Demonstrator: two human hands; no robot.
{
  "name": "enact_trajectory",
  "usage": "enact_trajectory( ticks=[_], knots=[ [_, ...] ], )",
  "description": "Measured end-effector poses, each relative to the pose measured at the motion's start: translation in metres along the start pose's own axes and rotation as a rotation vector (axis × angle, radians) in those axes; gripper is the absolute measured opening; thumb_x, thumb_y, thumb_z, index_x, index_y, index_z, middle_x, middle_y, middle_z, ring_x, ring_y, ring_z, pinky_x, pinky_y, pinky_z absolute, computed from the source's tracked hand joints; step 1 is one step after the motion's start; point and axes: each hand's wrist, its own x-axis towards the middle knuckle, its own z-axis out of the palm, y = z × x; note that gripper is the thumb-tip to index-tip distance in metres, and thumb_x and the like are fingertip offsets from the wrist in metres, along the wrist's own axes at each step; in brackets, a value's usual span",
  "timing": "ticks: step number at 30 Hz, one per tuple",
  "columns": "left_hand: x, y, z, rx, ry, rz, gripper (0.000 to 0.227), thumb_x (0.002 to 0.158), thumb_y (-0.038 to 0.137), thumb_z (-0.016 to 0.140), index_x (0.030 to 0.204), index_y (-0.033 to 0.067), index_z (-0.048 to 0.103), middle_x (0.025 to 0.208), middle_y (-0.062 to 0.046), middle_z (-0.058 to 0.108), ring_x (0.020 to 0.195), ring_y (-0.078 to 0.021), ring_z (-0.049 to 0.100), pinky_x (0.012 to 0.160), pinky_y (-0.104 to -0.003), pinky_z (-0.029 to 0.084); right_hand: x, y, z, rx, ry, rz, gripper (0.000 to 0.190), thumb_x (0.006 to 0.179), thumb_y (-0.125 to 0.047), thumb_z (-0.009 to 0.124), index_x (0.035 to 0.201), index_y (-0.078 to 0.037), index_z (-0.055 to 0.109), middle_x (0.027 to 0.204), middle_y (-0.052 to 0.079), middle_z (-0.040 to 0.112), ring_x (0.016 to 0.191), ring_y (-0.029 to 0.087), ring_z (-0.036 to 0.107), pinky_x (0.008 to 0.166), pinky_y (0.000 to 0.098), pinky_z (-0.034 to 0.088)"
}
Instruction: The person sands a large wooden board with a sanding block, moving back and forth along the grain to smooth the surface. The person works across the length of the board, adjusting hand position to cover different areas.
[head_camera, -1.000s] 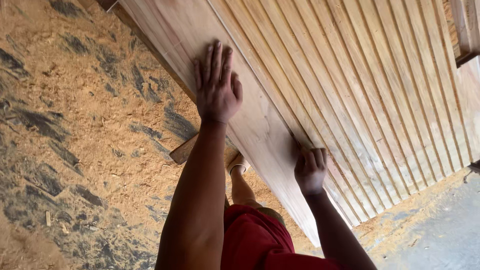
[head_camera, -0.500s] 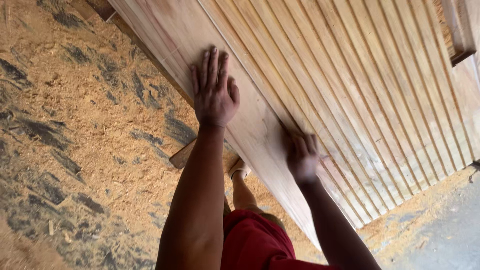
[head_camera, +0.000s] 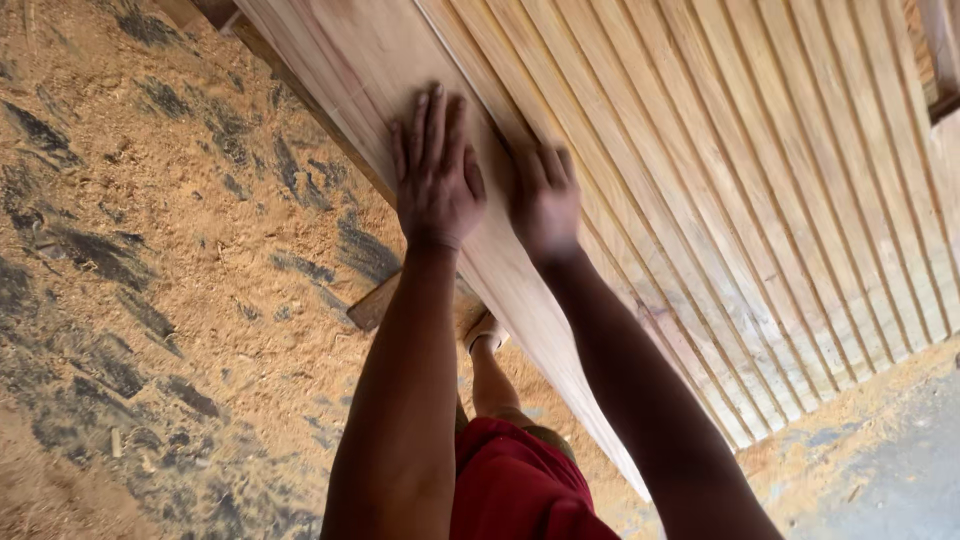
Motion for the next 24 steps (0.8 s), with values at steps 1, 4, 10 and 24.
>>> enact_trajectory(
  ticks=[1, 4, 10, 24],
  knots=[
    [0.007, 0.0, 0.0, -0.015, 0.025, 0.004, 0.057, 0.11, 0.028, 0.038, 0.165, 0.0171, 0.033, 0.172, -0.008, 0.026, 0.161, -0.0239, 0.022, 0.133, -0.052, 0.011, -0.025, 0.004, -0.02, -0.018, -0.006, 0.01, 0.023, 0.09, -0.001, 0.075, 0.112, 0.005, 0.071, 0.101, 0.017, 0.068, 0.092, 0.037, 0.062, 0.083, 0.0449, 0.053],
    [-0.005, -0.001, 0.001, -0.058, 0.01, 0.006, 0.057, 0.109, 0.028, 0.039, 0.164, 0.016, 0.032, 0.172, -0.008, 0.026, 0.16, -0.0248, 0.023, 0.133, -0.052, 0.011, -0.115, 0.004, -0.08, -0.076, -0.041, 0.151, 0.008, 0.093, 0.002, 0.075, 0.096, 0.002, 0.068, 0.095, 0.018, 0.068, 0.085, 0.037, 0.062, 0.075, 0.0457, 0.053],
    [-0.001, -0.002, 0.003, -0.079, 0.034, 0.035, 0.057, 0.109, 0.028, 0.04, 0.164, 0.0137, 0.032, 0.171, -0.011, 0.029, 0.16, -0.0273, 0.026, 0.133, -0.053, 0.012, -0.106, 0.001, -0.08, -0.114, -0.027, 0.249, 0.01, 0.092, 0.001, 0.07, 0.103, 0.001, 0.069, 0.094, 0.02, 0.062, 0.086, 0.04, 0.058, 0.075, 0.0507, 0.049],
    [-0.007, -0.006, -0.004, 0.005, 0.041, 0.06, 0.059, 0.109, 0.025, 0.046, 0.165, 0.0113, 0.037, 0.172, -0.011, 0.03, 0.161, -0.0288, 0.025, 0.133, -0.054, 0.015, -0.247, 0.0, -0.194, -0.239, -0.105, 0.387, 0.011, 0.087, 0.011, 0.067, 0.087, 0.001, 0.067, 0.093, 0.017, 0.066, 0.086, 0.037, 0.063, 0.076, 0.0453, 0.053]
  ],
)
